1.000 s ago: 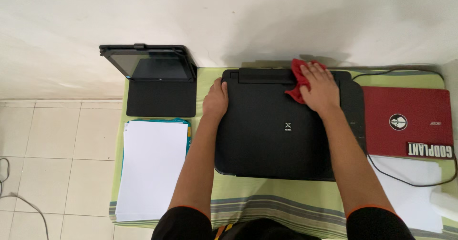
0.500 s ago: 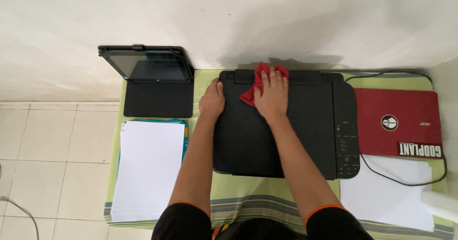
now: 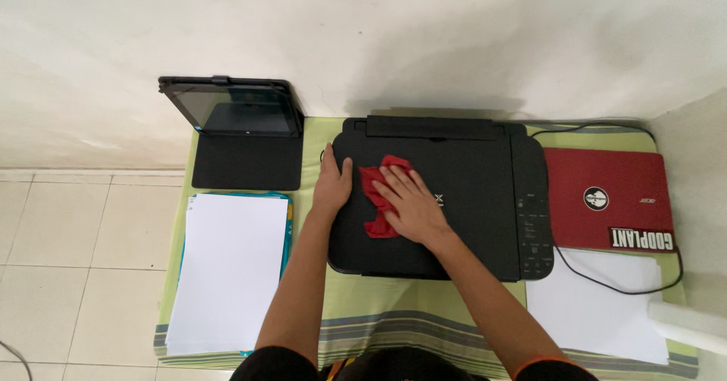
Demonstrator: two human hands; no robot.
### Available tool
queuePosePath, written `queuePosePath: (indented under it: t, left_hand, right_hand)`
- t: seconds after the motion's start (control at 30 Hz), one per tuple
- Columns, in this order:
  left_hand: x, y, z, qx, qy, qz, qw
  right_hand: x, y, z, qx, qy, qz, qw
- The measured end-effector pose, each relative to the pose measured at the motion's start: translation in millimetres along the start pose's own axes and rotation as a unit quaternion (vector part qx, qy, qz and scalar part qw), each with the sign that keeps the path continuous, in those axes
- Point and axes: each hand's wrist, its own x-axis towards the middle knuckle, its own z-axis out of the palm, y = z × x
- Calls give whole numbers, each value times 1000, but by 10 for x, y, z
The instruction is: The person wipes the exterior and interior glass of a printer with a red cloth. They open the scanner lid, wipe the glass surface, and continue cleaning the top and sides of the printer.
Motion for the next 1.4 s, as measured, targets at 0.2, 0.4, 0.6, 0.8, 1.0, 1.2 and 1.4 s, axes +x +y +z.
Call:
queuePosePath:
  t: [0.2,0.4,0.6,0.8,1.0,1.2,1.4]
  left_hand:
    - [-631,181,-167,125,-39,-61,989]
    - [-866,87,-163,123,-48,-75,988]
    - [-865,-65,-48,68,-13,-90,994]
    - [-813,-95,-34,52,-1,-99,994]
    - [-851,-87,-66,74,0,-86,994]
    - [-957,21,-159,124,-40,-94,987]
    - [-1351,-23,-20,229,36,31,972]
  right_hand:
    - [-738,927,-163,-58,37,171,983]
    - [-668,1323,-43,-74,133,293,944]
    - [60,599,175,-70,104,264,956]
    - [193,-567,296,-51,53,68,995]
    - [26,-469,212,-8,52,-21,998]
    - [-510,472,-16,-58,44,158,985]
    - [-1028,1073,-120,-64,133,295,944]
